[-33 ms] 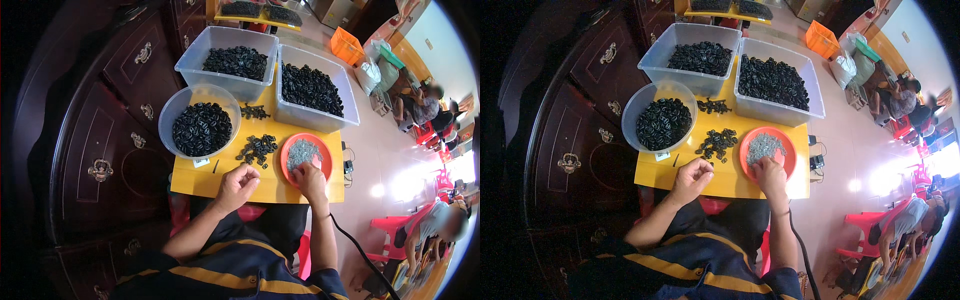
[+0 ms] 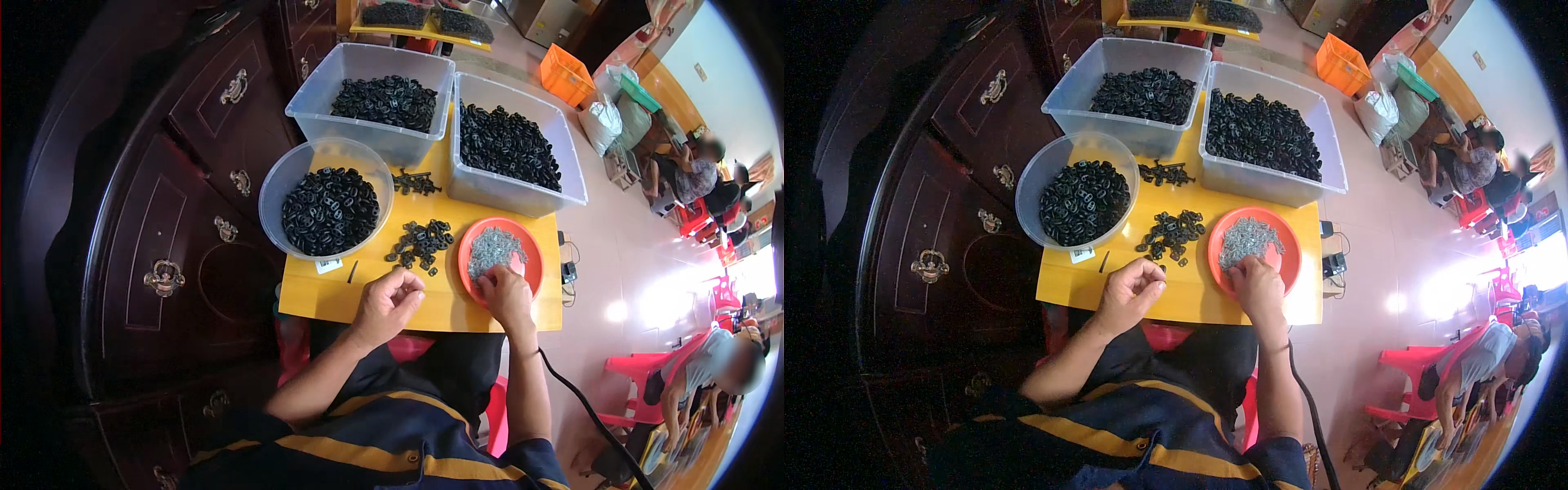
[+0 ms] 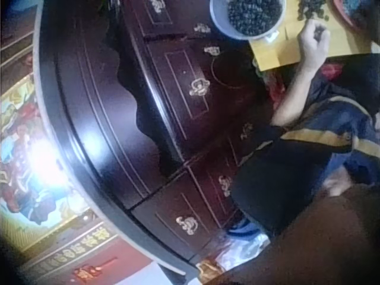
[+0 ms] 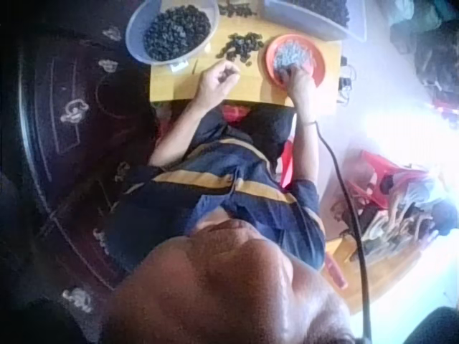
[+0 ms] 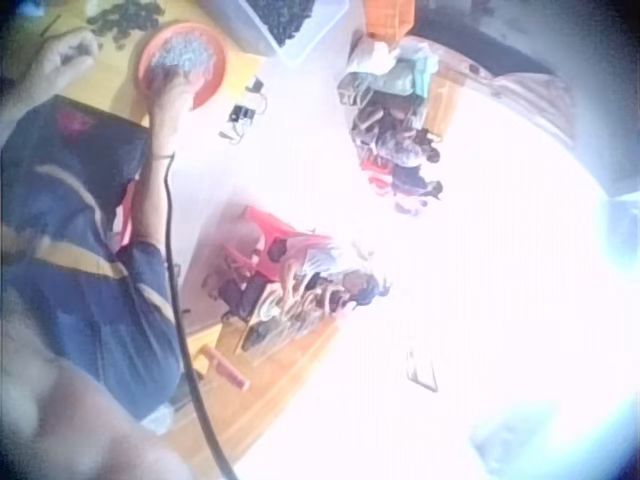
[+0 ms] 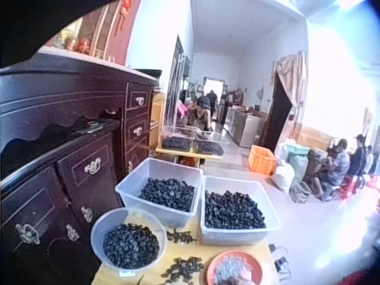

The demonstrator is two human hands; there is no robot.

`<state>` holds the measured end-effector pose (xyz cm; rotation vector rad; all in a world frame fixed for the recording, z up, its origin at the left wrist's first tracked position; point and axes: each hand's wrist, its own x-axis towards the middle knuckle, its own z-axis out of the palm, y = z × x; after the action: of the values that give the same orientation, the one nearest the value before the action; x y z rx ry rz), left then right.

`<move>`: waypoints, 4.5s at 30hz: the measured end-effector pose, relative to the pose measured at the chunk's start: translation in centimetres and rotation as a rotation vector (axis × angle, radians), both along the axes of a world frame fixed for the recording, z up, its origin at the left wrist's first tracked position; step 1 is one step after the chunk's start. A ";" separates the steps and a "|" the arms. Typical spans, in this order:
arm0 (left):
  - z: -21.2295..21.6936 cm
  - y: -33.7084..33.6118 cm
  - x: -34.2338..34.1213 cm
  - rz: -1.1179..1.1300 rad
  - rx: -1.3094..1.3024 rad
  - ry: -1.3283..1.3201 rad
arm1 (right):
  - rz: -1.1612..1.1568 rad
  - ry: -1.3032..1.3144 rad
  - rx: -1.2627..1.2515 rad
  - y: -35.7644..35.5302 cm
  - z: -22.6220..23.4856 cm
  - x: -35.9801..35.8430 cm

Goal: Manually assembling black plastic buckle components by pressing small metal rivets into them.

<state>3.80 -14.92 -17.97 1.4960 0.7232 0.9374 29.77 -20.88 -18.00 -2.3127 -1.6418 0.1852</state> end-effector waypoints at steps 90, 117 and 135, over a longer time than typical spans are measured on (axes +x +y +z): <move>0.6 -0.5 -0.1 -0.096 0.001 0.031 | 0.055 1.470 0.155 -2.4 1.4 -9.3; -0.6 0.3 -0.6 -0.300 -0.225 0.025 | 0.383 0.760 0.282 -1.3 2.0 -8.4; 0.3 -0.6 0.4 0.003 0.384 0.235 | 0.017 1.056 0.384 -0.9 -0.9 -11.0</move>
<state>4.18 -15.50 -17.67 1.9673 0.7406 0.9490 18.80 -21.81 -18.86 -1.4558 -1.0069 0.8363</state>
